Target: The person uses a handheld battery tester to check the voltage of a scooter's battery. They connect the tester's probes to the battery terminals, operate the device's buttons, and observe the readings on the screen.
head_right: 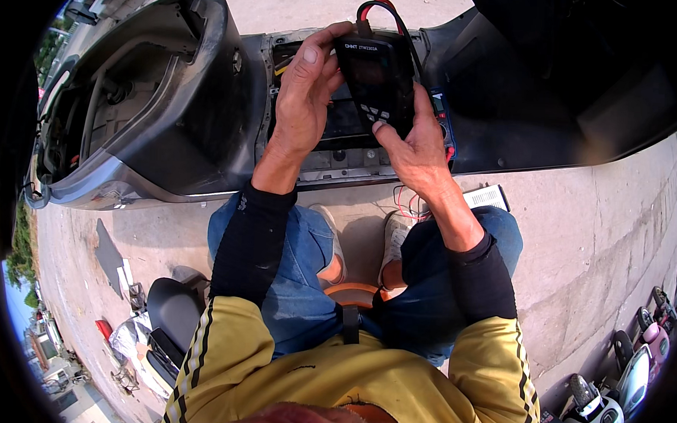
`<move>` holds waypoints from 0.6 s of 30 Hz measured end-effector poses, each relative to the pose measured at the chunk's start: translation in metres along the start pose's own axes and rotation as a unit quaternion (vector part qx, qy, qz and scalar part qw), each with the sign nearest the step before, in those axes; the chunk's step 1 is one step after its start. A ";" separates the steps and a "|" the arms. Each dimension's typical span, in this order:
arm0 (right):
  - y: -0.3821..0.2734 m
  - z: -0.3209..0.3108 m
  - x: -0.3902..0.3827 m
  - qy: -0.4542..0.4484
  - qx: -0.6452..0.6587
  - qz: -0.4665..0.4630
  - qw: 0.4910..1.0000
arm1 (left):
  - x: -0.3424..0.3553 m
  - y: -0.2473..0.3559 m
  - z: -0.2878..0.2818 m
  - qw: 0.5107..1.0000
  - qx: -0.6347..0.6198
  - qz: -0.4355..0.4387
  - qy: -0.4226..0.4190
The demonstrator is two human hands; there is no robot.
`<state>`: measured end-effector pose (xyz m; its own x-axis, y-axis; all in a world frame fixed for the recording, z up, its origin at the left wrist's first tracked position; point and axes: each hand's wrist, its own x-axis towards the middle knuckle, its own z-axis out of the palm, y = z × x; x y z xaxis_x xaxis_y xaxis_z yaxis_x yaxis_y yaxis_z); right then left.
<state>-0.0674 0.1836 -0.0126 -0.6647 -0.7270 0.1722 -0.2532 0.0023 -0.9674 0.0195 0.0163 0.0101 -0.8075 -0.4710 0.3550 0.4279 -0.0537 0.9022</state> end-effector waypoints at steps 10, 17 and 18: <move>0.002 0.000 0.001 0.002 -0.006 -0.007 1.000 | 0.000 0.001 0.001 1.000 0.004 0.001 0.001; 0.000 0.000 0.000 0.000 -0.007 -0.006 1.000 | 0.000 -0.002 -0.001 1.000 0.004 0.002 -0.001; 0.000 0.000 0.000 0.000 -0.010 -0.005 1.000 | 0.000 -0.001 -0.001 1.000 0.005 0.002 -0.001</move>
<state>-0.0677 0.1839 -0.0123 -0.6617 -0.7273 0.1823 -0.2738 0.0081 -0.9618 0.0190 0.0158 0.0087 -0.8064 -0.4696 0.3593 0.4276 -0.0435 0.9029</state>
